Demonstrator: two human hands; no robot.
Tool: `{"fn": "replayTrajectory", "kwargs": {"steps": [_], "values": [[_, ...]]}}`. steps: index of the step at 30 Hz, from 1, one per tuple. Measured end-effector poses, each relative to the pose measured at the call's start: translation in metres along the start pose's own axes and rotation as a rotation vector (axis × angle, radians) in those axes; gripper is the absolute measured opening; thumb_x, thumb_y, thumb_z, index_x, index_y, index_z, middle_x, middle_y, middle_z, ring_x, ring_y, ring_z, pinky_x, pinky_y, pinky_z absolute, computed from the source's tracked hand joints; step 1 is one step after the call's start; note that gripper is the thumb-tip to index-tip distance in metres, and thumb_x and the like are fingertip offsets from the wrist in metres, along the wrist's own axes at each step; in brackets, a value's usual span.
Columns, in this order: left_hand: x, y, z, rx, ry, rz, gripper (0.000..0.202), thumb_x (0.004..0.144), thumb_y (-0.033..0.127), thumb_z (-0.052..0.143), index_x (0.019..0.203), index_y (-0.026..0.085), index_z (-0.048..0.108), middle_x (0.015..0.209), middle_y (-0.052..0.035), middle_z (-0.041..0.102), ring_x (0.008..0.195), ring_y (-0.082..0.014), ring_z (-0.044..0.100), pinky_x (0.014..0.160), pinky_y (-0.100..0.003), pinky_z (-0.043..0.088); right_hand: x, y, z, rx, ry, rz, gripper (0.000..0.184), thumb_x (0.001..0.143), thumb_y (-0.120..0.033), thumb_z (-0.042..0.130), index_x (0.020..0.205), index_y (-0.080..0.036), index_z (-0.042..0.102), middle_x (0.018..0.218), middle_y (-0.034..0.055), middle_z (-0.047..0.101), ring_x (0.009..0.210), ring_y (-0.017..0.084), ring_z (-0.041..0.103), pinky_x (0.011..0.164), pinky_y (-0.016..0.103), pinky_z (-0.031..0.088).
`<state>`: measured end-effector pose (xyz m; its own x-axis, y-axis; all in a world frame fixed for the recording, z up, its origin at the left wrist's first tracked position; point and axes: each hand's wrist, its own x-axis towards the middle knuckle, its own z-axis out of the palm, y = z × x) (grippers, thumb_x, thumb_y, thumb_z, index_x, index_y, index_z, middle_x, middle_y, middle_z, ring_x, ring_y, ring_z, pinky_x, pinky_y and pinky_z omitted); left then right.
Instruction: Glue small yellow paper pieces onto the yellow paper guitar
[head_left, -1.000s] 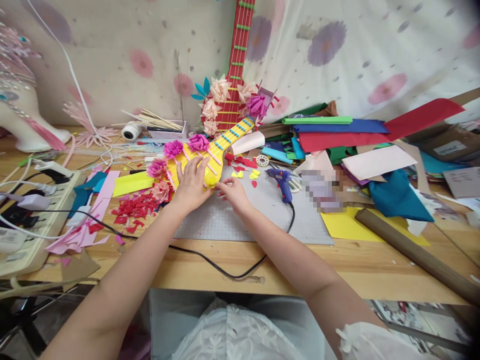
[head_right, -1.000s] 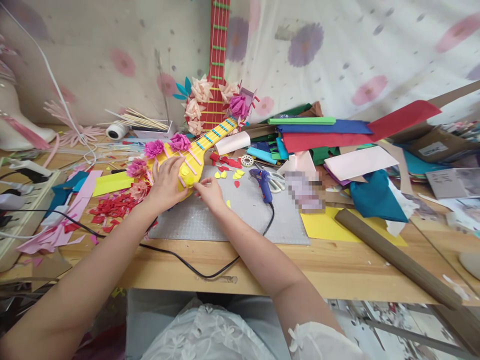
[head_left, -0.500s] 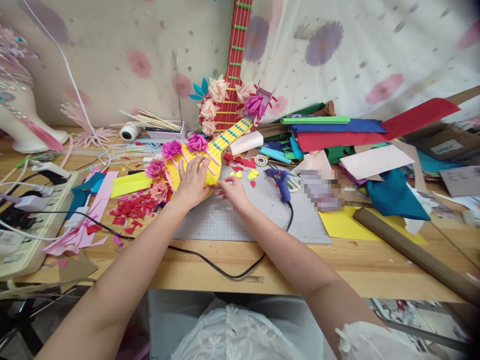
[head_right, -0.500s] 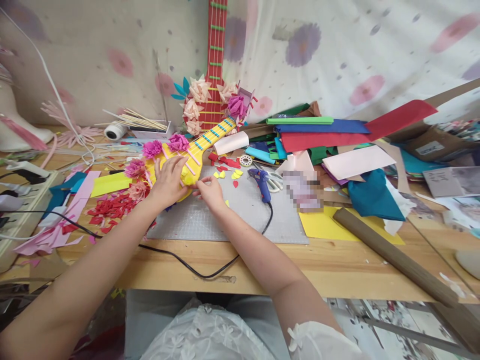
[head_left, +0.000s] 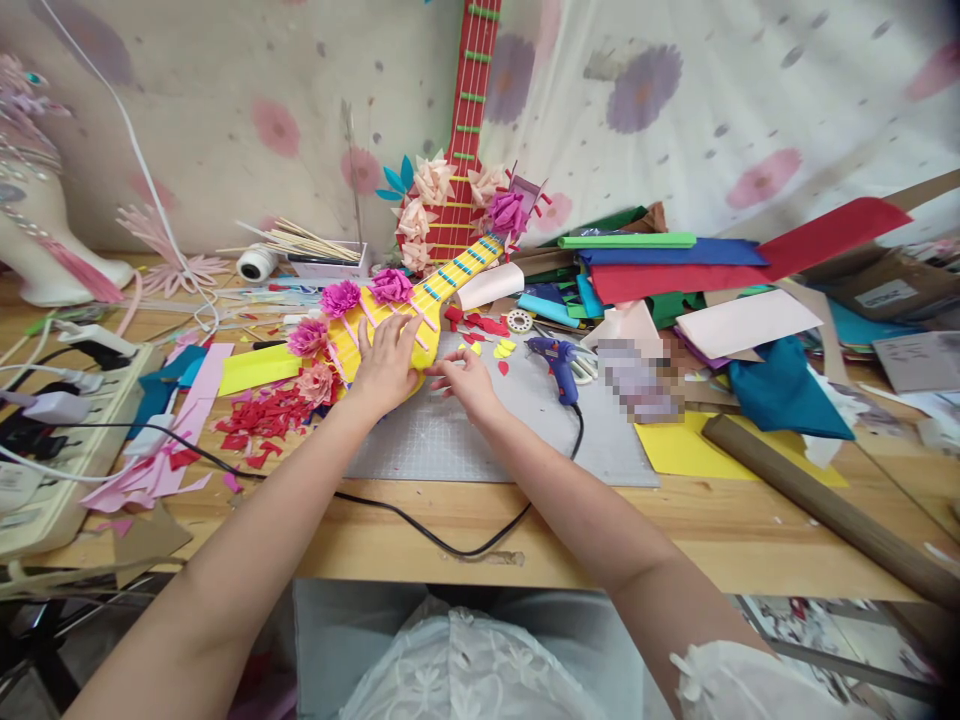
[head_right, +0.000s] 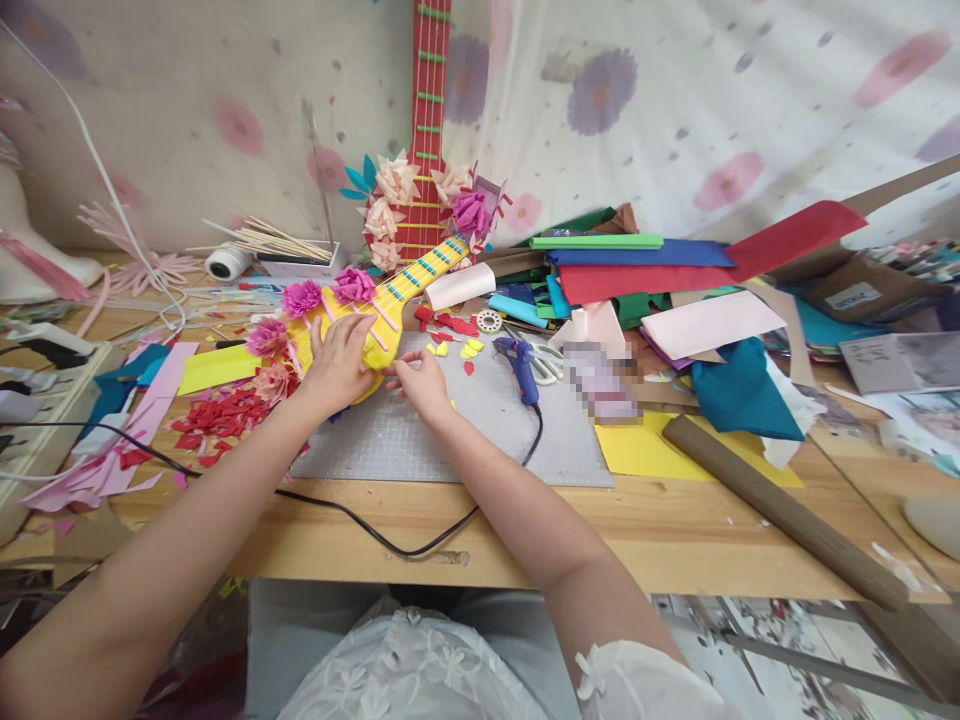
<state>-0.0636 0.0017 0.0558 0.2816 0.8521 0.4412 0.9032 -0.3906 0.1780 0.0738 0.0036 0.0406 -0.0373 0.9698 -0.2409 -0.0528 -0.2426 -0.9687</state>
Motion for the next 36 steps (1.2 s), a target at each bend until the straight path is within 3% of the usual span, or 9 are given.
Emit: {"fn": "replayTrajectory", "kwargs": {"steps": [4,8,11,13,16,19,24,30,36], "values": [[0.002,-0.001,0.002,-0.114,0.069,-0.133,0.069,0.061,0.008,0.050,0.129,0.018,0.038,0.129,-0.0135,0.046,0.124,-0.0304,0.038,0.107,-0.056,0.014,0.000,-0.005,-0.013,-0.018,0.026,-0.054,0.016,0.071,-0.018,0.051,0.080,-0.021,0.038,0.077,-0.0013,0.066,0.051,0.007,0.058,0.043,0.017,0.039],[0.010,-0.003,-0.008,-0.297,0.272,-0.309,0.058,0.061,0.003,0.047,0.116,0.022,0.047,0.118,-0.0088,0.052,0.116,-0.0275,0.044,0.101,-0.050,0.033,0.001,-0.007,-0.043,-0.124,0.068,-0.108,0.015,0.070,-0.022,0.054,0.079,-0.020,0.043,0.078,-0.0018,0.064,0.054,0.006,0.056,0.047,0.018,0.038],[0.014,0.011,-0.022,-0.325,0.446,-0.295,0.051,0.064,0.001,0.044,0.110,0.023,0.049,0.114,-0.0057,0.052,0.116,-0.0227,0.044,0.102,-0.044,0.035,0.002,0.000,-0.073,-0.313,0.059,-0.203,0.011,0.067,-0.023,0.057,0.075,-0.019,0.049,0.072,-0.0023,0.059,0.055,0.008,0.052,0.051,0.021,0.040],[0.014,0.028,-0.026,-0.334,0.492,-0.236,0.048,0.067,0.001,0.043,0.110,0.022,0.048,0.115,-0.0060,0.051,0.118,-0.0216,0.043,0.103,-0.042,0.035,0.003,0.008,-0.092,-0.488,0.040,-0.287,0.008,0.067,-0.022,0.058,0.073,-0.019,0.054,0.070,-0.0020,0.058,0.058,0.010,0.051,0.056,0.023,0.040],[0.008,0.059,-0.013,-0.411,0.401,-0.088,0.047,0.069,0.001,0.040,0.110,0.022,0.047,0.116,-0.0071,0.051,0.112,-0.0203,0.047,0.097,-0.040,0.041,0.004,0.020,-0.111,-0.744,-0.059,-0.391,0.007,0.069,-0.022,0.059,0.076,-0.020,0.060,0.072,-0.0008,0.057,0.064,0.012,0.050,0.063,0.026,0.040],[-0.004,0.080,0.020,-0.542,0.215,0.017,0.048,0.068,0.000,0.038,0.111,0.020,0.046,0.113,-0.0083,0.052,0.095,-0.0163,0.056,0.086,-0.034,0.047,0.000,0.028,-0.118,-0.876,-0.193,-0.463,0.014,0.073,-0.024,0.059,0.086,-0.019,0.062,0.078,0.0008,0.055,0.071,0.013,0.051,0.068,0.027,0.039],[-0.023,0.079,0.066,-0.605,0.120,-0.143,0.036,0.075,0.004,0.038,0.107,0.017,0.046,0.105,-0.0093,0.054,0.082,-0.0142,0.057,0.078,-0.032,0.049,-0.013,0.027,-0.112,-0.943,-0.303,-0.532,0.019,0.075,-0.023,0.060,0.093,-0.019,0.060,0.087,0.0035,0.054,0.081,0.015,0.050,0.075,0.028,0.039],[-0.031,0.070,0.068,-0.627,0.151,-0.220,0.033,0.074,0.004,0.040,0.103,0.018,0.046,0.100,-0.0073,0.053,0.080,-0.0128,0.057,0.077,-0.030,0.049,-0.019,0.024,-0.108,-0.968,-0.369,-0.552,0.006,0.073,-0.017,0.060,0.078,-0.019,0.056,0.081,0.0022,0.053,0.080,0.015,0.049,0.073,0.026,0.038],[-0.030,0.069,0.069,-0.641,0.163,-0.250,0.033,0.072,0.003,0.042,0.101,0.018,0.047,0.099,-0.0065,0.052,0.077,-0.0117,0.057,0.069,-0.027,0.050,-0.019,0.028,-0.111,-0.896,-0.348,-0.471,0.010,0.073,-0.014,0.054,0.081,-0.019,0.053,0.076,-0.0008,0.055,0.069,0.012,0.049,0.065,0.024,0.037]]}}
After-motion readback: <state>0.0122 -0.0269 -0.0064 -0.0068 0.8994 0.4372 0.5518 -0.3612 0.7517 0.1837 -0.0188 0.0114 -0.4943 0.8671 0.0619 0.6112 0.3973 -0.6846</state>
